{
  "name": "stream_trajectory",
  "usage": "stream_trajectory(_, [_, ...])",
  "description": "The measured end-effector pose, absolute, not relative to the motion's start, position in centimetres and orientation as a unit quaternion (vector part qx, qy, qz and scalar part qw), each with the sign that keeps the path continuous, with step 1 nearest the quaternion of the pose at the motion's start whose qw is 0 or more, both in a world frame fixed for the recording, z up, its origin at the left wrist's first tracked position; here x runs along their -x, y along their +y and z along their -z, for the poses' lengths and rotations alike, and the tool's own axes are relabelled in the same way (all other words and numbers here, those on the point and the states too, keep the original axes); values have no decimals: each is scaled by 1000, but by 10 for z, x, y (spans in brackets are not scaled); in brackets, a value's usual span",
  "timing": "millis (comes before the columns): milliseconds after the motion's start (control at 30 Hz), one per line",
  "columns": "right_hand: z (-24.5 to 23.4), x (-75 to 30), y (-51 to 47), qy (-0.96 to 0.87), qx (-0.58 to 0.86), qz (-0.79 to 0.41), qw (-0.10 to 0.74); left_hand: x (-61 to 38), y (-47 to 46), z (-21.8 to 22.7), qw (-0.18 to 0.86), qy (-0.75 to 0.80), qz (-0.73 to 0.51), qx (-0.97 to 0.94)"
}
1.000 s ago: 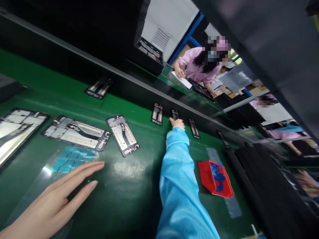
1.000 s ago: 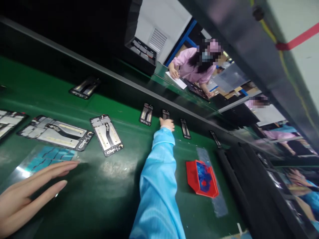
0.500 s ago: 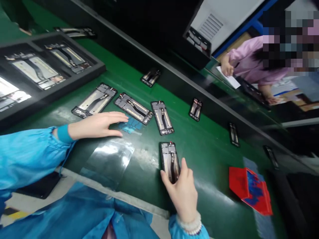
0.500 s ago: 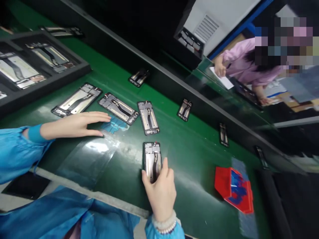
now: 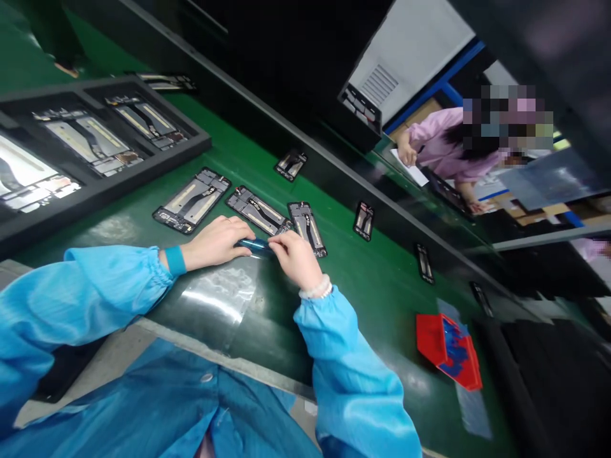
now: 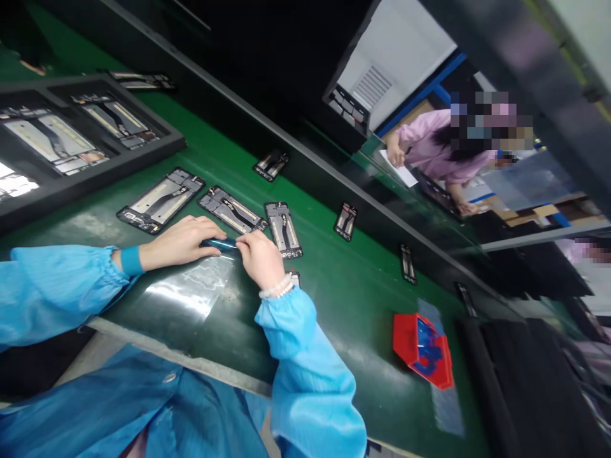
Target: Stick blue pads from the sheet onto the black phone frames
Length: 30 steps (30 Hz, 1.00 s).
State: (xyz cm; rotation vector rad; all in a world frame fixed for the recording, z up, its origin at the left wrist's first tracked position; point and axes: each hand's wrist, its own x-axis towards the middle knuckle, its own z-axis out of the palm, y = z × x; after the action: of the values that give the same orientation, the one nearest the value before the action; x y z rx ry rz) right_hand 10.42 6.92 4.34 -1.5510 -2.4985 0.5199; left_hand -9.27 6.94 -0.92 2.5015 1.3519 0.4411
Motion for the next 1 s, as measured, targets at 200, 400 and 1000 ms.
stream_trajectory(200, [-51, -70, 97, -856, 485, -172, -50, 91, 69, 8, 137, 473, -151, -857])
stream_trajectory(400, [-64, -88, 72, -834, 509, -206, 49, 99, 69, 2, 188, 436, -161, -865])
stream_trajectory(1000, [-29, -111, -53, -158, 473, -667, 554, 21, -1, -33, 652, 469, -367, -469])
